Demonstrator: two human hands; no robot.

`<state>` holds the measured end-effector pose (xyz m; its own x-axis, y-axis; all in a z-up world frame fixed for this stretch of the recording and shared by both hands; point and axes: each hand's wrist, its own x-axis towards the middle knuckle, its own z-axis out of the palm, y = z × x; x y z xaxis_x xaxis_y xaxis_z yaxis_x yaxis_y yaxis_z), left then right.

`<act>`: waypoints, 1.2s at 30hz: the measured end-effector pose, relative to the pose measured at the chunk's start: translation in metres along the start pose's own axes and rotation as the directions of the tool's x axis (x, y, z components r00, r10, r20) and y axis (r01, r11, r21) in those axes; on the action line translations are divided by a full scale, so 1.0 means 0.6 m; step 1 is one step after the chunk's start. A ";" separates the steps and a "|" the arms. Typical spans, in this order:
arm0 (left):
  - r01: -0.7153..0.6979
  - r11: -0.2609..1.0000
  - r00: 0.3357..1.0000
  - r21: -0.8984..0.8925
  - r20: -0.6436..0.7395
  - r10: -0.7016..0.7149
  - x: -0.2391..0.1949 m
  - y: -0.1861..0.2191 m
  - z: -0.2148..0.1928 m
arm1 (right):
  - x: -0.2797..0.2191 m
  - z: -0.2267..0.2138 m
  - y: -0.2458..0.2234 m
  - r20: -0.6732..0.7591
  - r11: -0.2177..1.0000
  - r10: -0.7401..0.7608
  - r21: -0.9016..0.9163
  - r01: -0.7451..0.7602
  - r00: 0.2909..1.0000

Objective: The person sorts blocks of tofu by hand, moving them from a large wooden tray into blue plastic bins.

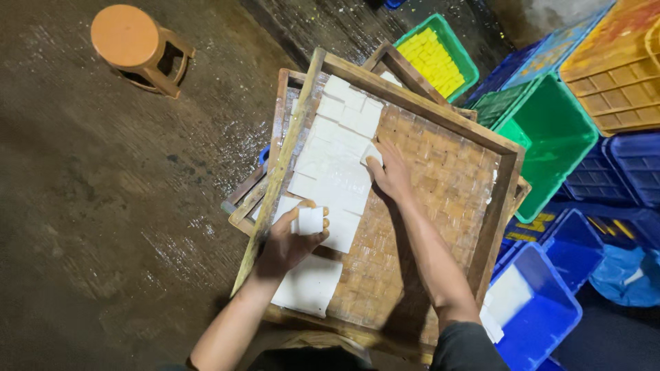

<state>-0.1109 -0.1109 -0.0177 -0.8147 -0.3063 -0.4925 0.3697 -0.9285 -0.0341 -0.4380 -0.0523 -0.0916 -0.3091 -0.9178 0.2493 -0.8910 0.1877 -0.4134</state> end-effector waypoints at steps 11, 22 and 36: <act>-0.047 0.988 0.997 0.145 0.064 0.038 -0.020 -0.015 -0.012 | 0.003 -0.049 0.025 0.435 0.885 0.242 0.267 -0.381 0.867; -0.182 0.933 0.983 0.312 0.033 0.181 -0.056 -0.001 0.023 | -0.103 0.040 -0.104 0.010 0.914 0.317 0.264 -0.308 0.948; -0.142 0.811 0.987 0.568 0.023 0.157 0.058 -0.048 0.011 | -0.098 -0.062 -0.009 0.504 -0.562 0.213 0.764 -0.317 0.837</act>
